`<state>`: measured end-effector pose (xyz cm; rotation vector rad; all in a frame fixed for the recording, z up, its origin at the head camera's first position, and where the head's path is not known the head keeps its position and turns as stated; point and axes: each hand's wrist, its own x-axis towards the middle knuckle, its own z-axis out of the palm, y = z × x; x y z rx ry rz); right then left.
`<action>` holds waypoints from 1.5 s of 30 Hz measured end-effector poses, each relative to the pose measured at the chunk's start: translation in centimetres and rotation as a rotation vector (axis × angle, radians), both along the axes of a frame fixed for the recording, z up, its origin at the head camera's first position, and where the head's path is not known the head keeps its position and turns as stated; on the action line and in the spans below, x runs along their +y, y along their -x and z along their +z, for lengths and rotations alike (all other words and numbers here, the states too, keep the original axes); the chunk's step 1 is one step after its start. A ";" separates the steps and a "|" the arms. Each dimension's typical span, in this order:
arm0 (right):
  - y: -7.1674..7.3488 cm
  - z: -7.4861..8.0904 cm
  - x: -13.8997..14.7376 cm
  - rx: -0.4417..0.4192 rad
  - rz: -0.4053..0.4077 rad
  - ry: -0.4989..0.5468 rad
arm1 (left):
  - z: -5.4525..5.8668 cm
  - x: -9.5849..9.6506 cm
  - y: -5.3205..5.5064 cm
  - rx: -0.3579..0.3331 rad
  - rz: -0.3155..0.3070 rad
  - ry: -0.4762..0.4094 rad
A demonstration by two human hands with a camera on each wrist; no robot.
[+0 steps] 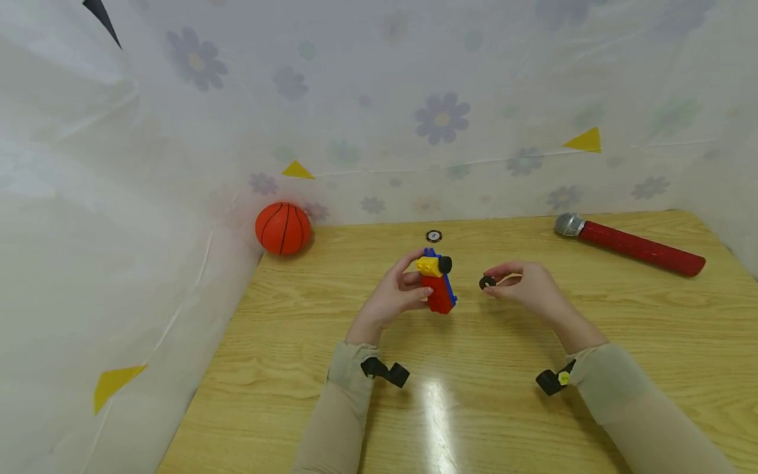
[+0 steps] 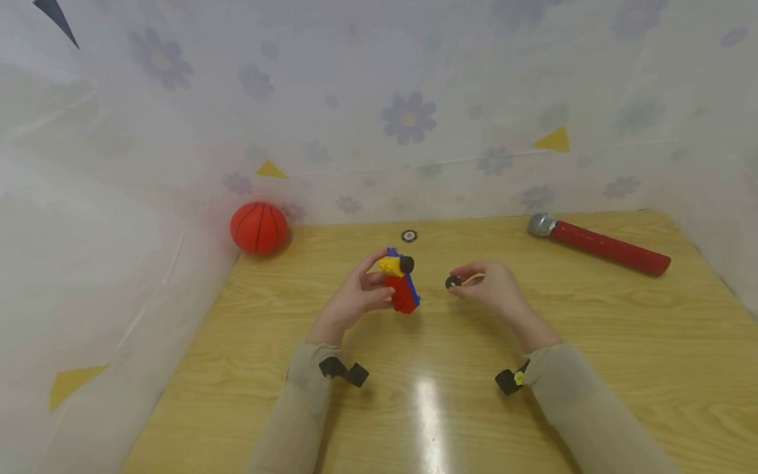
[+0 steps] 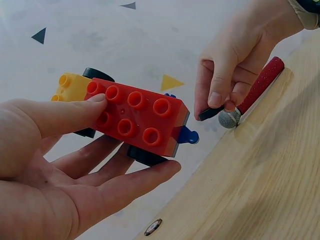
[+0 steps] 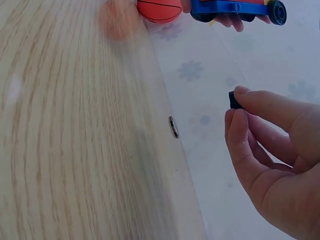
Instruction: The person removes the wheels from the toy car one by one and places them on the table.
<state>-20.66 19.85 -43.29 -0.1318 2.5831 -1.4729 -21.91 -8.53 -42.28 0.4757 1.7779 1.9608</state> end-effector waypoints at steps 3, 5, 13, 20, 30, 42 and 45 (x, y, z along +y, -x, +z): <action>0.3 -0.4 0.0 0.009 0.005 -0.017 | 0.0 0.0 0.0 -0.003 0.002 -0.001; 0.5 -0.6 0.0 0.006 0.011 -0.016 | 0.0 0.0 0.0 -0.003 0.002 -0.001; 1.3 -1.5 0.2 -0.043 0.042 -0.011 | -0.1 -0.2 0.0 0.002 0.000 -0.004; 2.0 -2.5 0.5 -0.093 0.042 -0.021 | -0.3 -0.2 0.1 0.004 0.002 -0.014; 2.6 -3.5 0.5 -0.119 0.030 -0.012 | -0.2 -0.2 0.0 -0.001 0.003 -0.024; 2.7 -4.3 0.4 -0.084 0.031 -0.066 | -0.3 -0.2 0.1 0.001 0.002 -0.027; 2.7 -4.4 0.4 -0.078 0.037 -0.088 | -0.4 -0.2 0.2 0.003 0.001 -0.029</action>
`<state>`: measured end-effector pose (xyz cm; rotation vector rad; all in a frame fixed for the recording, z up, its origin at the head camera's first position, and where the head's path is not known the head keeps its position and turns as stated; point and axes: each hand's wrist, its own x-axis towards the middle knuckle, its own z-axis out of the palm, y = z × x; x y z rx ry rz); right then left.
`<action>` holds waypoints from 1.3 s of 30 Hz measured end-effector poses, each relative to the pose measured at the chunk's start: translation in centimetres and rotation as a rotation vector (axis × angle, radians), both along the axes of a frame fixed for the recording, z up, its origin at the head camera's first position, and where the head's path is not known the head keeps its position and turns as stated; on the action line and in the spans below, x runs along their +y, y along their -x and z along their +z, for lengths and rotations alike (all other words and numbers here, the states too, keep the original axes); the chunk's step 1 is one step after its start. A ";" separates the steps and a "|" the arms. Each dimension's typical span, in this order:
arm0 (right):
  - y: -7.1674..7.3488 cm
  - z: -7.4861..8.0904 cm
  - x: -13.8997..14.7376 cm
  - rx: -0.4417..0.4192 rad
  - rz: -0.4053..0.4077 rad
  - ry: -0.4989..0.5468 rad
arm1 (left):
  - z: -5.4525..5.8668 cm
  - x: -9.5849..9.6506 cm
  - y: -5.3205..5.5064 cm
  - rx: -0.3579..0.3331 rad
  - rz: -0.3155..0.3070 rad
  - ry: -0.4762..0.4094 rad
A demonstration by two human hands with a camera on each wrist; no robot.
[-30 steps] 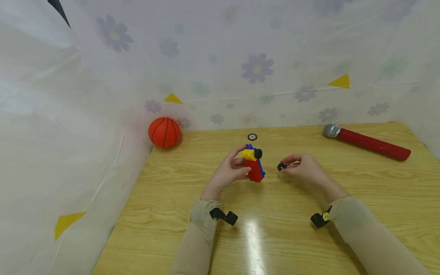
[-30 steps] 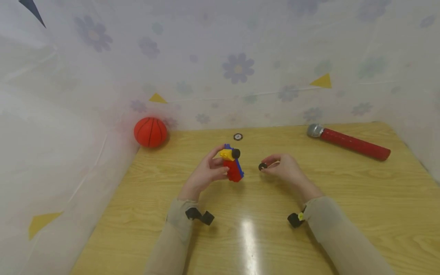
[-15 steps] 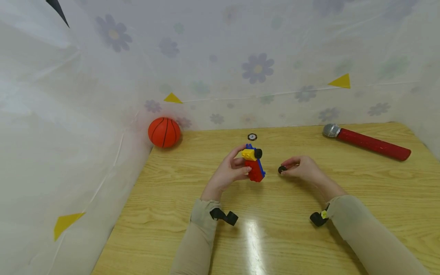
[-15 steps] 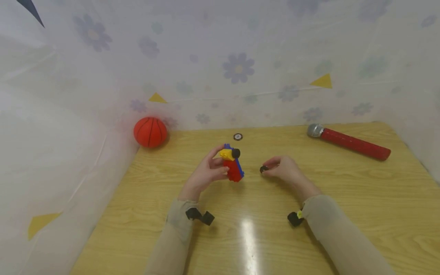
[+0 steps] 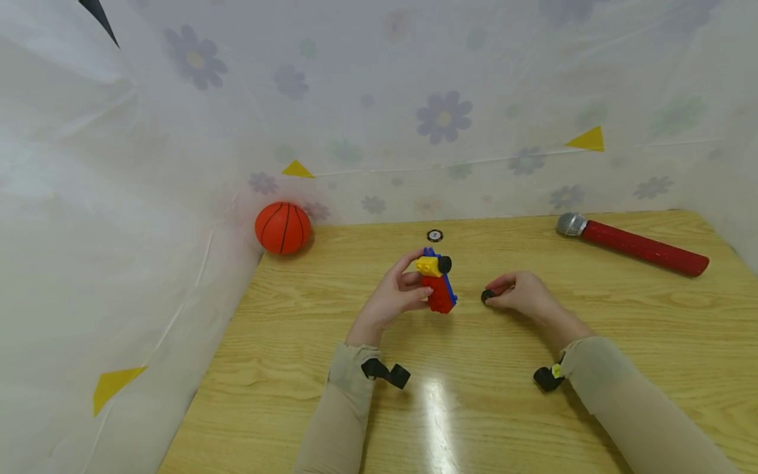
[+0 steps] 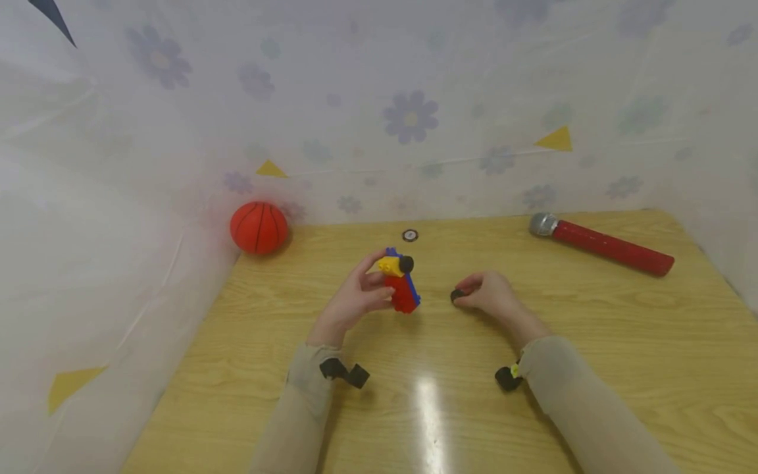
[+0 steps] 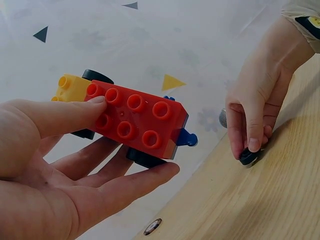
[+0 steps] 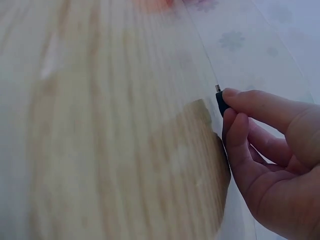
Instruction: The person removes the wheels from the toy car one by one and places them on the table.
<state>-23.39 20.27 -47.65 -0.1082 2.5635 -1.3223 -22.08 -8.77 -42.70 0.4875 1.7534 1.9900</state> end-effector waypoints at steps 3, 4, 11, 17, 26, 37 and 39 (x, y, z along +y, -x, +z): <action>0.0 0.0 0.0 0.007 0.006 -0.013 | 0.0 0.0 0.0 0.000 0.000 -0.001; 0.0 0.0 0.0 0.008 0.007 -0.014 | 0.0 0.0 0.0 0.000 0.000 -0.002; -0.1 -0.1 0.0 0.002 0.010 -0.014 | 0.1 0.0 -0.1 -0.017 0.004 -0.005; -0.1 -0.1 0.0 -0.006 0.009 0.007 | 0.2 0.0 -0.1 -0.006 0.006 0.005; -0.5 0.2 0.4 -0.071 -0.010 0.148 | 0.2 0.1 -0.2 -0.013 0.005 0.008; -0.7 2.0 1.5 -0.115 0.064 0.348 | 0.0 0.2 0.0 0.003 -0.013 0.006; -0.7 2.4 1.5 -0.120 0.068 0.378 | -0.1 0.2 0.0 0.005 -0.017 0.006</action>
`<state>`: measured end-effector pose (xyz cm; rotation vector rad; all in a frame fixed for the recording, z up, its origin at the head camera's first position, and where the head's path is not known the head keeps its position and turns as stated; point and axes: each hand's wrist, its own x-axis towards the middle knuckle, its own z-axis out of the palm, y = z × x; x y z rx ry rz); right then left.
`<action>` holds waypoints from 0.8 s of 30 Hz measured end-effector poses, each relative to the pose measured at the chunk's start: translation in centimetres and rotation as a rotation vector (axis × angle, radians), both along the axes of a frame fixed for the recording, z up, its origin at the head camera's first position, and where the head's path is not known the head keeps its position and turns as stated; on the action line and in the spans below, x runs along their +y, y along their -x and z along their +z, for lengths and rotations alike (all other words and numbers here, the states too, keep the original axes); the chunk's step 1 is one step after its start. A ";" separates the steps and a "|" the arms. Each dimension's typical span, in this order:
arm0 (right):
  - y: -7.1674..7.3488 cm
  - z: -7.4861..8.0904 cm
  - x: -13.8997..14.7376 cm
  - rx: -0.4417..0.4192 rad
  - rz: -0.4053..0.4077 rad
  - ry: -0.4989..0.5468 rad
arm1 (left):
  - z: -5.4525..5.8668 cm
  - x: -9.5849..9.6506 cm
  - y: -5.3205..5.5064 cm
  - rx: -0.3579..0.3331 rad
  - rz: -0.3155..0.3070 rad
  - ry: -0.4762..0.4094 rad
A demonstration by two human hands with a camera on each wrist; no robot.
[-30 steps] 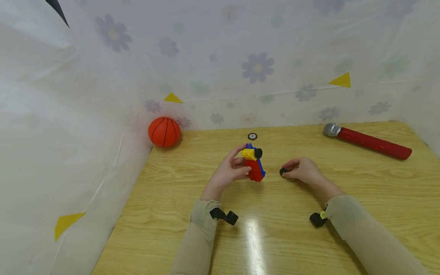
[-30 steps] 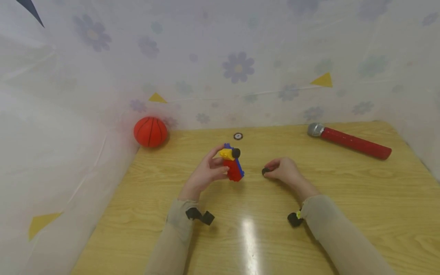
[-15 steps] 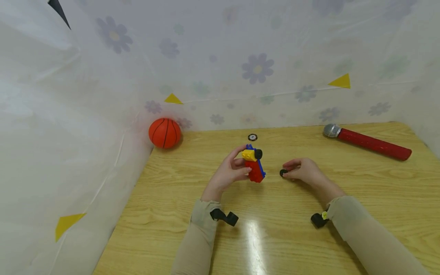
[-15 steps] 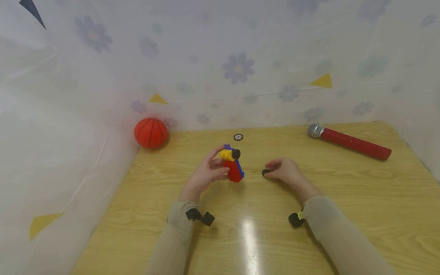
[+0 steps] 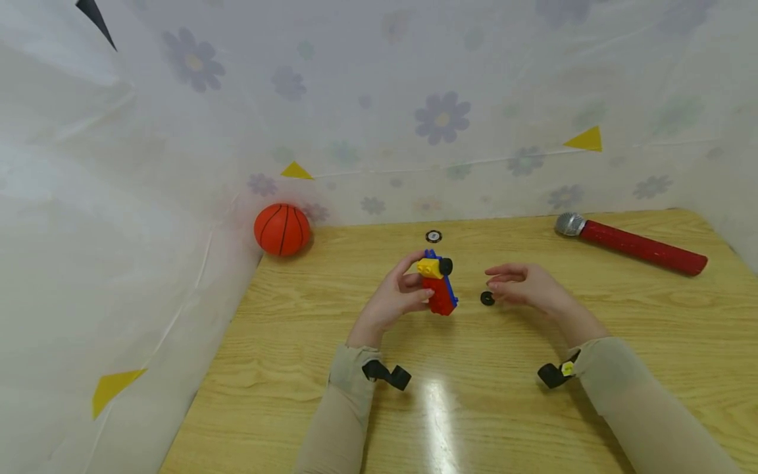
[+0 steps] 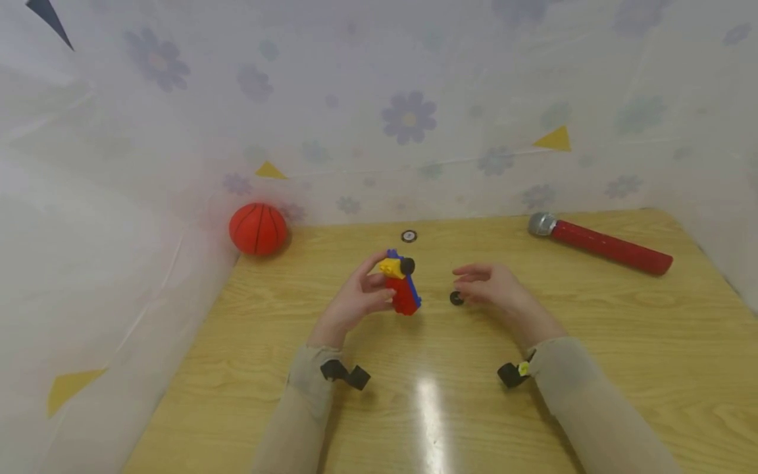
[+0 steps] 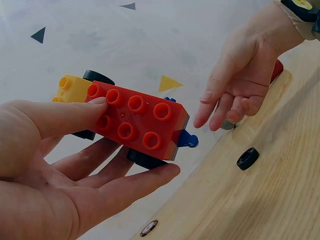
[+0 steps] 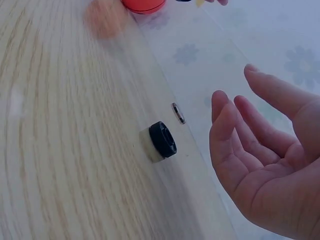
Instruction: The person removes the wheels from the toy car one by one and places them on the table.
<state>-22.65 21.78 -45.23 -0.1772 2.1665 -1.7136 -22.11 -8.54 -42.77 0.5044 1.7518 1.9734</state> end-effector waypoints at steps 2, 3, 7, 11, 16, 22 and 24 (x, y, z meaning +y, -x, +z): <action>-0.1 0.4 -0.1 0.005 0.004 0.020 | -0.1 0.1 0.0 0.004 -0.002 0.003; -0.2 0.5 -0.2 0.009 0.003 0.024 | -0.1 0.1 0.0 0.004 -0.002 0.003; -0.3 1.0 -0.3 0.007 0.006 0.043 | 0.0 0.1 -0.1 0.004 -0.004 0.002; -0.6 1.7 -0.5 -0.005 0.012 0.066 | 0.0 0.1 -0.1 -0.002 -0.003 0.001; -0.8 2.5 -1.2 0.001 0.024 0.109 | -0.1 0.2 -0.1 -0.008 0.002 0.010; -1.0 3.4 -1.8 -0.009 0.044 0.158 | -0.3 0.3 -0.1 -0.022 0.016 0.017; -1.1 3.7 -2.0 -0.014 0.049 0.171 | -0.3 0.3 -0.1 -0.026 0.016 0.019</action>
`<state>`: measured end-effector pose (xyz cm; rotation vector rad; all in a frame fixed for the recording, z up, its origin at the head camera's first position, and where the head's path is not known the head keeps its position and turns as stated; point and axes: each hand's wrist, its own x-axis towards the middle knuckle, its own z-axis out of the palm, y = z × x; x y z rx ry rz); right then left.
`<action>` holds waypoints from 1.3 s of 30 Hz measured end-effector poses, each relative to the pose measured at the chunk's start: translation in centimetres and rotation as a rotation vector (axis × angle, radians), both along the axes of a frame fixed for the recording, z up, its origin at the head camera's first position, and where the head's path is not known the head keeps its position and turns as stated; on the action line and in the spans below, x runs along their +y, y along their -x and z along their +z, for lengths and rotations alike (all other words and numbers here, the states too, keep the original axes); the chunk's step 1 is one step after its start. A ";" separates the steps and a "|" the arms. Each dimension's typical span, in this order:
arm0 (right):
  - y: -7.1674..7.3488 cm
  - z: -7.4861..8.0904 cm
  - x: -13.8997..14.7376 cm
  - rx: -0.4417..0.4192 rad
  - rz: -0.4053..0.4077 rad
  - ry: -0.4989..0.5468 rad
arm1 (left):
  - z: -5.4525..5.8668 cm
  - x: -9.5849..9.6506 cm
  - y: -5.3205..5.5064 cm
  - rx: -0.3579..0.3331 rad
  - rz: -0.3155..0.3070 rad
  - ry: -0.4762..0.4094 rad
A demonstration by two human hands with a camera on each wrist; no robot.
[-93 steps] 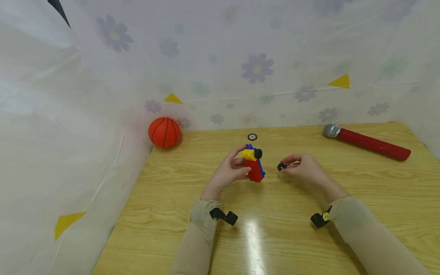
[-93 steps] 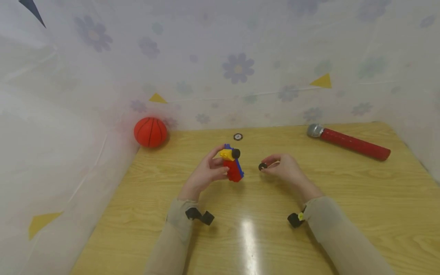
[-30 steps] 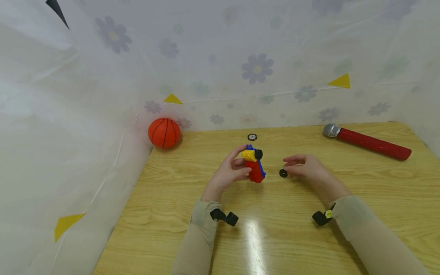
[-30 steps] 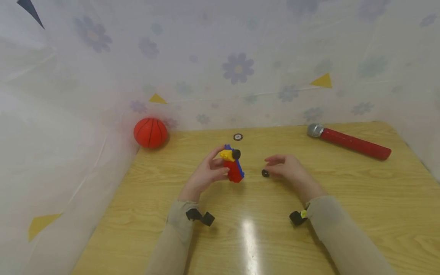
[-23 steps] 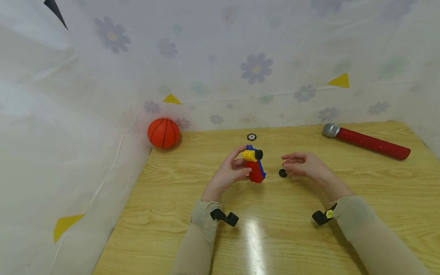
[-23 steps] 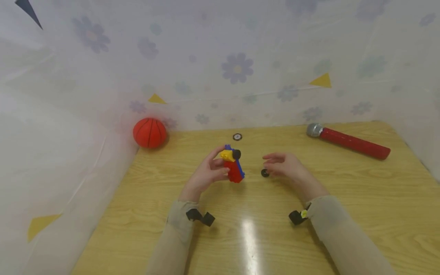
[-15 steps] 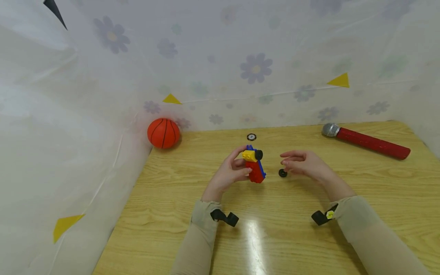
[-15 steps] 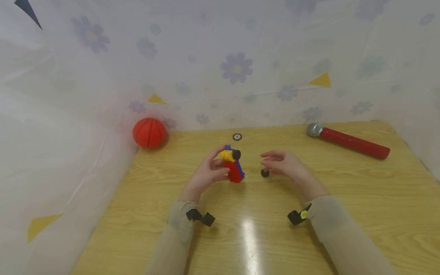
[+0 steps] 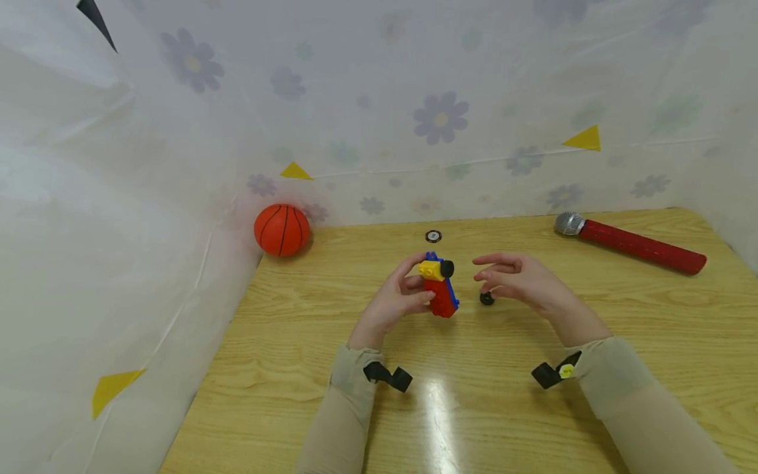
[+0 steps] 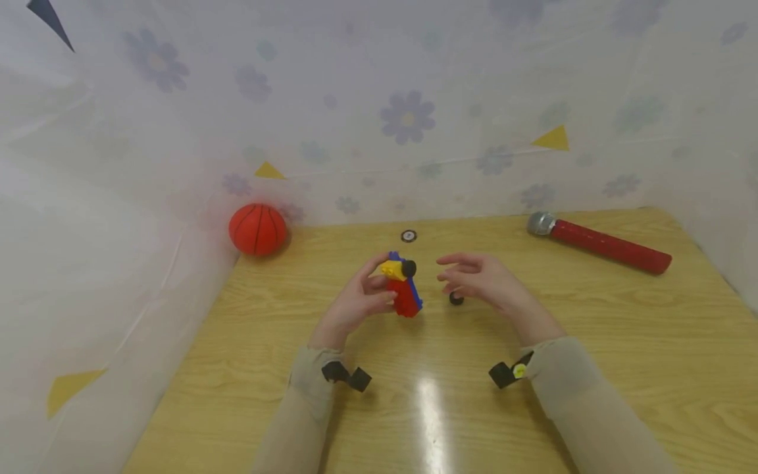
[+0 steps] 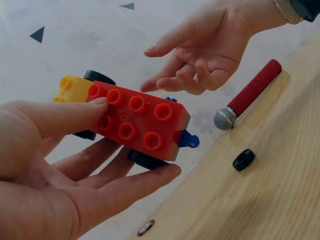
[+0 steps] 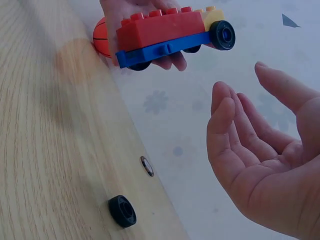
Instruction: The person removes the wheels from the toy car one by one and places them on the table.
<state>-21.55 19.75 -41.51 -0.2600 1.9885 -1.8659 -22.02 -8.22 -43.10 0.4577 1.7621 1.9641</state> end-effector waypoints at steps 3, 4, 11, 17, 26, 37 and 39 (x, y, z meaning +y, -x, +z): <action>-0.1 0.5 -0.3 -0.002 0.005 0.009 | 0.2 0.1 -0.1 -0.007 0.002 0.004; -0.1 0.6 -0.4 0.000 0.008 0.009 | 0.3 0.1 -0.2 -0.007 0.002 0.004; -0.3 1.7 -1.0 0.016 0.010 0.004 | 0.7 0.3 -0.3 0.009 -0.007 0.005; -0.4 2.1 -1.4 0.022 0.008 0.007 | 0.5 0.4 -0.3 0.007 -0.005 0.013; -0.1 1.9 -2.0 0.028 -0.015 0.013 | 0.6 0.6 -0.3 0.003 -0.004 0.014; -0.1 1.8 -2.8 0.036 -0.016 -0.004 | 0.7 1.1 -0.5 -0.003 -0.017 -0.004; -0.2 1.8 -2.9 0.045 -0.016 -0.007 | 0.6 1.2 -0.5 0.001 -0.021 -0.005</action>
